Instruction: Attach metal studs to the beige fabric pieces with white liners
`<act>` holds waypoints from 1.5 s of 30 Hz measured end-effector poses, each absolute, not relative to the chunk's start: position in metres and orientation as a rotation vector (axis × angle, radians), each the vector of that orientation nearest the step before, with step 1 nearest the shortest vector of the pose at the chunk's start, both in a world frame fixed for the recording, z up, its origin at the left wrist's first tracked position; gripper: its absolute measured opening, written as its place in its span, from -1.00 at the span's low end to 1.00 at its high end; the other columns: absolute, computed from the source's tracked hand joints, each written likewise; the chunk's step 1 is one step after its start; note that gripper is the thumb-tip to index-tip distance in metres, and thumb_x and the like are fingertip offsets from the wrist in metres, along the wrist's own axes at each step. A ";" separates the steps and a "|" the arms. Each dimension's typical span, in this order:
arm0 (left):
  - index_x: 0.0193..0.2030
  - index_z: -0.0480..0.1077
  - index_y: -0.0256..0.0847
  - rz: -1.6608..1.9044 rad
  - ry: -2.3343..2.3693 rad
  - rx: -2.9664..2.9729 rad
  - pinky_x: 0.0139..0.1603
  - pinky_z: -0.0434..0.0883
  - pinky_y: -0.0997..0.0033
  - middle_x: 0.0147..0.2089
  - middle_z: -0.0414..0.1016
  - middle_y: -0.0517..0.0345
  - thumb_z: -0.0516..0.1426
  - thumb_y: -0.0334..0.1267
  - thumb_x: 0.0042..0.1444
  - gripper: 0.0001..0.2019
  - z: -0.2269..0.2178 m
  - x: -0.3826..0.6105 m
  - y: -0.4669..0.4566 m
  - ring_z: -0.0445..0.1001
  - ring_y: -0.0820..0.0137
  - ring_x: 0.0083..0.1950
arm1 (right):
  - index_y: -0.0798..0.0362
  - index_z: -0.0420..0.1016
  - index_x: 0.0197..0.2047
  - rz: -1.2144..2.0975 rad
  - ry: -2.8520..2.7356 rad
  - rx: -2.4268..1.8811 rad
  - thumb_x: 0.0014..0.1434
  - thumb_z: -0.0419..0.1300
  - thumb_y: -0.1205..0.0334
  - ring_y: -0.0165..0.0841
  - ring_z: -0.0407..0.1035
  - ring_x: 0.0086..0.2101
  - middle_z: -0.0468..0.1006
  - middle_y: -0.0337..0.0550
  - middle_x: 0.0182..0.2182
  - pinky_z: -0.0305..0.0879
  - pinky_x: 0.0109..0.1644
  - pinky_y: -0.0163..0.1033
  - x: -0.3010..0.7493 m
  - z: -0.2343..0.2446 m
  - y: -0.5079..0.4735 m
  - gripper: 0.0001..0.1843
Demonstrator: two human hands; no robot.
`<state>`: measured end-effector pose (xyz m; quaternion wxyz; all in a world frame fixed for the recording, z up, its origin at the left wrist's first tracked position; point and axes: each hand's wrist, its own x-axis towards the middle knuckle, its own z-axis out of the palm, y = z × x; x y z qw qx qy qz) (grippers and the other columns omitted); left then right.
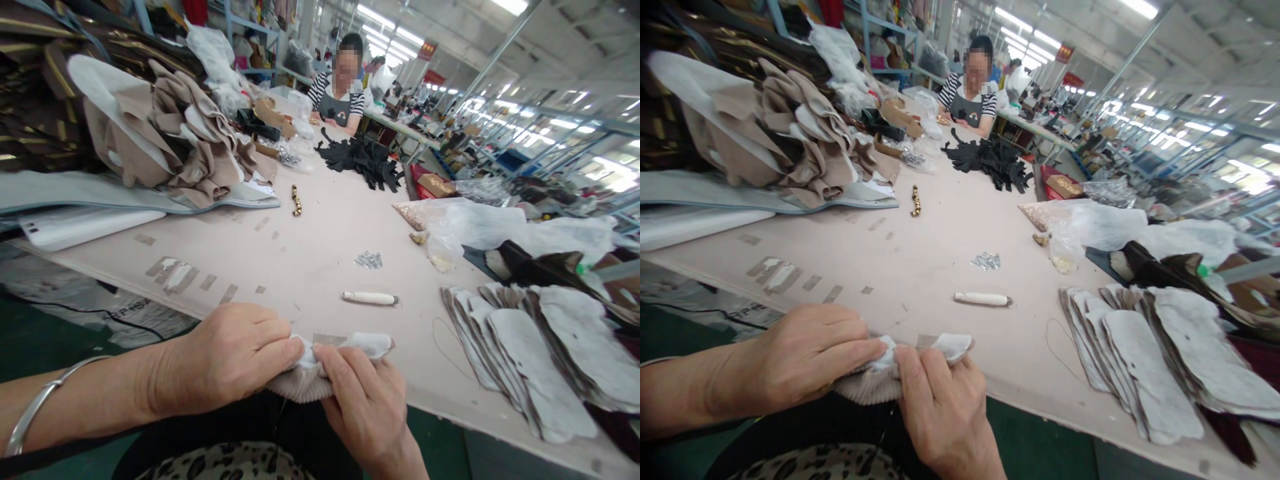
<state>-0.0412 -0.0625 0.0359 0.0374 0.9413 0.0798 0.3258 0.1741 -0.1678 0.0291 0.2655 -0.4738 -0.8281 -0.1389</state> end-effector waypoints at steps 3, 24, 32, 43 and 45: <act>-0.33 0.39 -0.20 1.025 0.285 2.861 -0.45 0.12 0.30 -0.48 0.31 0.20 -0.07 -0.43 0.42 -0.69 0.035 -0.041 -0.063 0.24 0.37 -0.47 | 0.18 0.48 0.04 -0.381 -2.208 -1.302 0.39 0.04 0.41 -0.32 0.33 -0.51 0.57 -0.13 -0.44 0.14 -0.39 -0.16 0.172 0.032 -0.168 -0.75; -0.38 0.46 -0.26 -0.052 0.508 1.353 -0.46 0.13 0.55 -0.50 0.30 0.31 0.30 -0.12 0.07 -0.76 0.027 -0.028 -0.038 0.20 0.52 -0.46 | 0.07 0.46 -0.41 1.324 -1.516 -1.581 0.24 0.24 0.15 -0.44 0.22 -0.46 0.34 -0.30 -0.51 0.10 -0.39 -0.34 0.174 0.037 -0.150 -0.78; -0.25 0.66 -0.28 -0.087 0.413 0.725 -0.40 0.33 0.58 -0.38 0.55 0.22 0.48 -0.08 -0.21 -0.60 -0.001 -0.028 -0.046 0.37 0.50 -0.42 | 0.20 0.61 -0.30 2.001 -0.753 -1.212 -0.19 0.53 -0.04 -0.50 0.19 -0.51 0.39 -0.24 -0.50 0.09 -0.43 -0.39 0.177 0.008 -0.145 -0.49; -0.32 0.63 -0.24 -0.096 0.415 0.738 -0.44 0.29 0.60 -0.44 0.49 0.25 0.47 -0.07 -0.20 -0.66 -0.005 -0.031 -0.048 0.32 0.52 -0.45 | 0.17 0.51 -0.47 1.977 -0.767 -1.226 -0.19 0.49 -0.05 -0.51 0.09 -0.56 0.28 -0.27 -0.57 -0.01 -0.50 -0.37 0.174 -0.005 -0.151 -0.55; -0.32 0.61 -0.25 -0.105 0.446 0.810 -0.43 0.29 0.58 -0.44 0.47 0.24 0.45 -0.06 -0.17 -0.66 0.000 -0.033 -0.044 0.31 0.50 -0.45 | 0.14 0.48 -0.48 1.917 -0.849 -1.287 -0.13 0.46 -0.07 -0.52 0.05 -0.55 0.25 -0.30 -0.57 -0.04 -0.50 -0.37 0.173 0.002 -0.151 -0.56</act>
